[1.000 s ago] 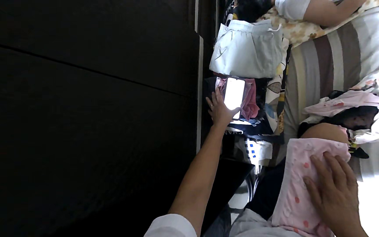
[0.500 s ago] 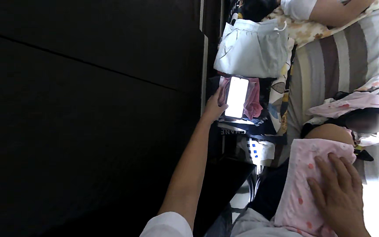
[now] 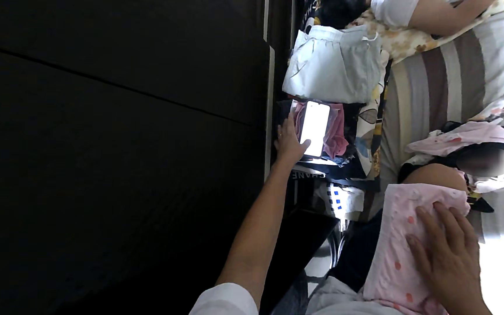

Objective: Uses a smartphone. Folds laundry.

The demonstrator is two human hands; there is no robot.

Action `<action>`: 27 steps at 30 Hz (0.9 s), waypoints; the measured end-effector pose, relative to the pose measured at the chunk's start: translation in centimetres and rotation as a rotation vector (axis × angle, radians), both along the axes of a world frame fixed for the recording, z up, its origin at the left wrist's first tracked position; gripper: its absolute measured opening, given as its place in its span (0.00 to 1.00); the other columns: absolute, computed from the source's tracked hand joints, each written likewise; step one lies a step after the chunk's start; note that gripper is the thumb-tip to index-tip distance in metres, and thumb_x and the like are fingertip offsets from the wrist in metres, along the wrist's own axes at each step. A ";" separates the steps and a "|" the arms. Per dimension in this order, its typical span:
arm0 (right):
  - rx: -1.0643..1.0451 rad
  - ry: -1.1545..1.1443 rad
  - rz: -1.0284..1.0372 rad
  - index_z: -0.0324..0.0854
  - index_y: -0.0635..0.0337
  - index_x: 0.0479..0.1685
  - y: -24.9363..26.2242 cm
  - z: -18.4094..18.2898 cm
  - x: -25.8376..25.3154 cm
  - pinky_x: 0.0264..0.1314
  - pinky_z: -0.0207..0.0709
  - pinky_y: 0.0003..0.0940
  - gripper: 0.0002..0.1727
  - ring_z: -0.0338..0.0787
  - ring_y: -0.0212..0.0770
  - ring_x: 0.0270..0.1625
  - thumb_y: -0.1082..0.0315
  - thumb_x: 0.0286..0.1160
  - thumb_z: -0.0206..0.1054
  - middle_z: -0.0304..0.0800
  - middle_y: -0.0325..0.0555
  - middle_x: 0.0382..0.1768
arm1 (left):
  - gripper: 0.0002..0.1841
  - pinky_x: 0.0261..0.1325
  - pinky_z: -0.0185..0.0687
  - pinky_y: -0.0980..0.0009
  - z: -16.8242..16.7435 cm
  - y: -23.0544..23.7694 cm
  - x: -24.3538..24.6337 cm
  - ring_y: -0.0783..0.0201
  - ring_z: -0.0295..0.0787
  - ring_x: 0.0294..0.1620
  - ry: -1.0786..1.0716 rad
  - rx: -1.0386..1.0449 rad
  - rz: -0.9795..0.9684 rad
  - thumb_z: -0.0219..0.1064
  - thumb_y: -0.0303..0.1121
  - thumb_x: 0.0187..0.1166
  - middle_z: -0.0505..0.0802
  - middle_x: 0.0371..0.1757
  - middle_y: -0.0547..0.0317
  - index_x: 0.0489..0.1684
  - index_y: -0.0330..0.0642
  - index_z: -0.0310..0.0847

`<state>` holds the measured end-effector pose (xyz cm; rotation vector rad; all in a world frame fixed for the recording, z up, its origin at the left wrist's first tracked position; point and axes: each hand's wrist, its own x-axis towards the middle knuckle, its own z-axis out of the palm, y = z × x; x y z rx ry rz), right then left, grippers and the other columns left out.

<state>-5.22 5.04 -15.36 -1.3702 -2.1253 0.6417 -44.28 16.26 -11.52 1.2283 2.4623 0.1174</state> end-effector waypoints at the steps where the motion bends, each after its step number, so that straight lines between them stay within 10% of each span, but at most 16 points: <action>1: -0.003 -0.001 0.001 0.76 0.51 0.80 0.0 0.1 0.0 0.84 0.56 0.60 0.34 0.66 0.70 0.85 0.39 0.88 0.46 0.75 0.66 0.79 | 0.56 0.83 0.47 0.25 -0.1 0.2 0.9 0.34 0.42 0.95 0.047 0.011 0.020 0.79 0.42 0.71 0.55 0.94 0.39 0.98 0.48 0.37; 8: -0.001 -0.013 0.003 0.76 0.51 0.80 0.0 0.1 0.0 0.83 0.57 0.61 0.34 0.66 0.71 0.84 0.40 0.88 0.46 0.75 0.66 0.79 | 0.63 0.83 0.36 0.21 -1.9 1.7 4.0 0.34 0.35 0.96 0.249 0.121 0.009 0.85 0.51 0.59 0.49 0.96 0.42 0.98 0.54 0.41; 27: 0.006 0.001 -0.008 0.76 0.50 0.80 0.1 -0.2 0.0 0.84 0.57 0.59 0.33 0.66 0.69 0.84 0.40 0.88 0.46 0.75 0.66 0.78 | 0.64 0.82 0.47 0.25 -2.6 2.3 4.0 0.36 0.43 0.95 0.313 0.080 0.061 0.85 0.55 0.56 0.50 0.96 0.43 0.97 0.57 0.41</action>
